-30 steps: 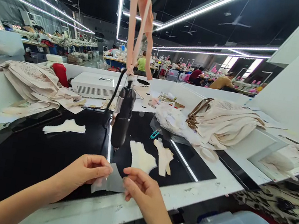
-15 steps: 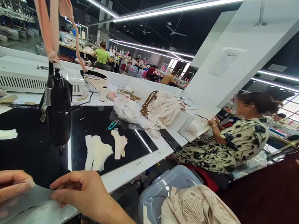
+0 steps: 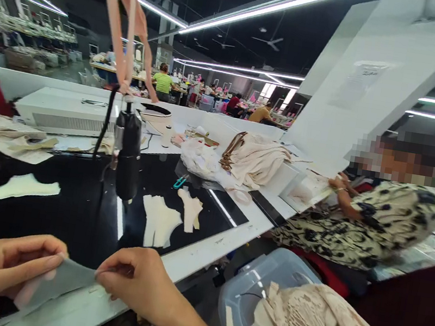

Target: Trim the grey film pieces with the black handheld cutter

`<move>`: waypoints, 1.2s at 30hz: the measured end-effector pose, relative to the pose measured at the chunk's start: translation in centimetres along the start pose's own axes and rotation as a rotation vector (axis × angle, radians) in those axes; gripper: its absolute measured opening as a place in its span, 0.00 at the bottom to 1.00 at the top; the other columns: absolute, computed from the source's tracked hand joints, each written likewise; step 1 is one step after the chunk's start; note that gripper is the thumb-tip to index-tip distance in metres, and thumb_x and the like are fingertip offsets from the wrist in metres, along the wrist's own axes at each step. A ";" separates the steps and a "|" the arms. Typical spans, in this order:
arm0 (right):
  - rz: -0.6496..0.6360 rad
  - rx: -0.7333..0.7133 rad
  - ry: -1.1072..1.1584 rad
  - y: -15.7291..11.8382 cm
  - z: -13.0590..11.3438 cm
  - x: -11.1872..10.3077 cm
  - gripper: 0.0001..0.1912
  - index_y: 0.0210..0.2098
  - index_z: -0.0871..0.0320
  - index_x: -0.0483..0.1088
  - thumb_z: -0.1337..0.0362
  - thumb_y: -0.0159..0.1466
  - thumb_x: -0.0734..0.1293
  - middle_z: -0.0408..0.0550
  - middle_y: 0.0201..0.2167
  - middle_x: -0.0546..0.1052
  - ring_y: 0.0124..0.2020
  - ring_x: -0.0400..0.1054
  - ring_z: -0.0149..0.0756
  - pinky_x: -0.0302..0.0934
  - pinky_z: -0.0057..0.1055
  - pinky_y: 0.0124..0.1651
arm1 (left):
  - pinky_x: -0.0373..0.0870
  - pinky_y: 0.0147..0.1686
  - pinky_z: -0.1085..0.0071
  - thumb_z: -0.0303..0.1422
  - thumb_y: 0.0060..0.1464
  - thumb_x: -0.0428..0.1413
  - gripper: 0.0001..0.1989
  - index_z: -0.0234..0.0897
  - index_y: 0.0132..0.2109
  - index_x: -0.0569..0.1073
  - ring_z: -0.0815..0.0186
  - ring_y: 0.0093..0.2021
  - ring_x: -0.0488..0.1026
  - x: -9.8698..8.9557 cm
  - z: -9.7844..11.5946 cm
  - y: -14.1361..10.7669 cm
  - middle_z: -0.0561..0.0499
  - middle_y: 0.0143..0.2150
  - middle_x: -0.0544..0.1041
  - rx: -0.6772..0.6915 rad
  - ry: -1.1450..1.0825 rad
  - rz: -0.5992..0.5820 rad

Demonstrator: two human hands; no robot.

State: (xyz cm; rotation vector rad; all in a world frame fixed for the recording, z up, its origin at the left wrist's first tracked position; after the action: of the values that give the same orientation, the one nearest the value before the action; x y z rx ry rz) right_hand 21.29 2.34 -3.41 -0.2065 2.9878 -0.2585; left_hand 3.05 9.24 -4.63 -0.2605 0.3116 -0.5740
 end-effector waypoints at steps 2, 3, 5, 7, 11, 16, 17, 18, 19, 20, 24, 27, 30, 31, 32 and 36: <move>0.014 -0.009 -0.018 0.0 0.0 0.0 0.05 0.32 0.59 0.78 0.63 0.61 0.71 0.39 0.23 0.73 0.23 0.67 0.26 0.61 0.22 0.29 | 0.57 0.23 0.75 0.53 0.49 0.65 0.21 0.38 0.33 0.75 0.73 0.20 0.64 0.6 1.3 -0.4 0.57 0.26 0.74 0.014 -0.016 -0.035; 0.010 -0.018 -0.022 0.2 0.0 0.0 0.06 0.32 0.59 0.77 0.62 0.61 0.71 0.38 0.22 0.71 0.22 0.65 0.26 0.61 0.22 0.28 | 0.57 0.23 0.76 0.52 0.50 0.65 0.21 0.37 0.34 0.74 0.73 0.20 0.65 0.8 1.6 -0.5 0.57 0.26 0.74 0.002 -0.023 -0.055; -0.014 -0.033 -0.027 0.6 0.2 0.2 0.07 0.32 0.58 0.75 0.60 0.62 0.70 0.37 0.20 0.68 0.22 0.64 0.28 0.60 0.23 0.27 | 0.60 0.23 0.77 0.50 0.51 0.64 0.20 0.37 0.36 0.73 0.73 0.21 0.69 0.5 1.5 -0.5 0.55 0.30 0.77 -0.019 -0.054 -0.037; 0.001 -0.036 -0.077 1.1 0.5 0.1 0.10 0.32 0.56 0.76 0.55 0.62 0.71 0.37 0.19 0.68 0.21 0.64 0.29 0.60 0.25 0.27 | 0.62 0.22 0.77 0.48 0.53 0.63 0.18 0.37 0.37 0.72 0.72 0.21 0.71 0.1 1.2 -0.4 0.53 0.31 0.78 -0.019 -0.085 -0.019; 0.068 -0.072 -0.158 1.6 0.4 0.1 0.14 0.30 0.54 0.77 0.50 0.63 0.70 0.39 0.18 0.68 0.20 0.64 0.32 0.58 0.28 0.26 | 0.67 0.24 0.76 0.44 0.53 0.63 0.16 0.36 0.36 0.72 0.72 0.22 0.73 -0.7 0.8 -0.6 0.53 0.32 0.78 -0.021 -0.094 0.022; 0.111 -0.128 -0.262 2.1 -0.1 0.5 0.14 0.29 0.51 0.78 0.51 0.63 0.68 0.42 0.21 0.73 0.22 0.64 0.35 0.55 0.30 0.26 | 0.70 0.25 0.74 0.45 0.54 0.62 0.15 0.36 0.36 0.72 0.71 0.22 0.74 -1.6 0.8 -0.6 0.53 0.32 0.77 -0.030 -0.040 0.052; 0.123 -0.160 -0.291 2.2 -0.2 0.4 0.13 0.29 0.51 0.78 0.52 0.64 0.68 0.43 0.23 0.74 0.24 0.65 0.36 0.55 0.30 0.26 | 0.71 0.25 0.74 0.44 0.54 0.61 0.15 0.36 0.36 0.72 0.71 0.23 0.74 -1.8 0.8 -0.5 0.53 0.33 0.77 -0.029 -0.029 0.057; 0.123 -0.195 -0.321 2.4 -0.3 0.5 0.12 0.29 0.51 0.78 0.53 0.64 0.68 0.44 0.25 0.75 0.25 0.66 0.36 0.56 0.30 0.27 | 0.71 0.25 0.74 0.44 0.55 0.61 0.15 0.36 0.35 0.72 0.71 0.23 0.75 -2.0 0.7 -0.4 0.53 0.33 0.77 -0.026 -0.015 0.065; 0.108 -0.229 -0.349 2.6 -0.4 0.7 0.11 0.29 0.51 0.78 0.55 0.64 0.68 0.45 0.26 0.76 0.26 0.67 0.37 0.56 0.30 0.27 | 0.71 0.25 0.74 0.43 0.55 0.61 0.14 0.36 0.35 0.72 0.71 0.23 0.75 -2.3 0.5 -0.3 0.53 0.32 0.77 -0.021 0.001 0.076; 0.093 -0.257 -0.374 2.8 -0.3 0.9 0.10 0.29 0.51 0.79 0.56 0.64 0.68 0.45 0.27 0.76 0.26 0.68 0.37 0.57 0.31 0.27 | 0.71 0.25 0.74 0.43 0.55 0.61 0.14 0.36 0.35 0.72 0.70 0.24 0.75 -2.5 0.4 -0.2 0.54 0.31 0.76 -0.015 0.019 0.087; 0.089 -0.337 -0.451 3.1 -0.3 1.7 0.11 0.29 0.51 0.78 0.60 0.66 0.66 0.45 0.28 0.75 0.26 0.67 0.36 0.59 0.31 0.28 | 0.68 0.22 0.75 0.42 0.55 0.60 0.12 0.37 0.34 0.73 0.69 0.24 0.74 -3.5 -0.1 0.3 0.55 0.28 0.73 0.016 0.111 0.132; 0.085 -0.362 -0.530 3.1 -0.5 2.5 0.12 0.30 0.51 0.76 0.62 0.68 0.63 0.45 0.31 0.76 0.26 0.68 0.35 0.60 0.32 0.29 | 0.63 0.22 0.75 0.41 0.57 0.58 0.12 0.37 0.35 0.76 0.69 0.23 0.71 -4.1 0.1 0.5 0.56 0.26 0.72 0.049 0.208 0.170; 0.073 -0.397 -0.609 3.2 -0.8 3.1 0.14 0.33 0.52 0.75 0.63 0.70 0.60 0.46 0.33 0.76 0.29 0.72 0.36 0.63 0.33 0.31 | 0.62 0.28 0.74 0.40 0.57 0.59 0.11 0.38 0.34 0.80 0.68 0.28 0.70 -4.8 1.0 0.4 0.53 0.31 0.77 0.112 0.315 0.236; 0.075 -0.425 -0.639 3.3 -0.8 3.3 0.14 0.33 0.52 0.75 0.63 0.71 0.60 0.46 0.33 0.76 0.29 0.73 0.37 0.64 0.34 0.32 | 0.62 0.30 0.73 0.40 0.57 0.59 0.10 0.39 0.35 0.81 0.67 0.30 0.69 -5.0 1.3 0.3 0.52 0.35 0.78 0.129 0.340 0.259; 0.088 -0.459 -0.674 3.3 -0.9 3.4 0.14 0.34 0.53 0.75 0.63 0.72 0.59 0.46 0.32 0.76 0.29 0.74 0.37 0.64 0.34 0.32 | 0.62 0.30 0.73 0.40 0.57 0.59 0.11 0.40 0.37 0.82 0.67 0.31 0.69 -5.2 1.5 0.3 0.52 0.38 0.78 0.138 0.357 0.279; 0.242 -0.608 -0.857 2.6 -1.5 3.2 0.11 0.48 0.55 0.74 0.65 0.72 0.61 0.49 0.35 0.78 0.27 0.75 0.40 0.65 0.36 0.29 | 0.60 0.26 0.73 0.45 0.59 0.57 0.18 0.41 0.49 0.82 0.69 0.25 0.66 -5.6 1.2 0.5 0.51 0.41 0.77 0.136 0.345 0.312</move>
State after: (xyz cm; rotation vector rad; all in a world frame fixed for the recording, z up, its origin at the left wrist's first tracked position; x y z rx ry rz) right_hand 17.57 4.68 -2.84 0.0023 2.1141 0.6154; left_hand -0.74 13.06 -2.45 0.0220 0.6315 -0.3271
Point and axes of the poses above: each hand's wrist, its own y-axis towards the middle knuckle, its own x-axis out of the palm, z = x × y, the point moved 9 cm from there along y, towards the middle knuckle
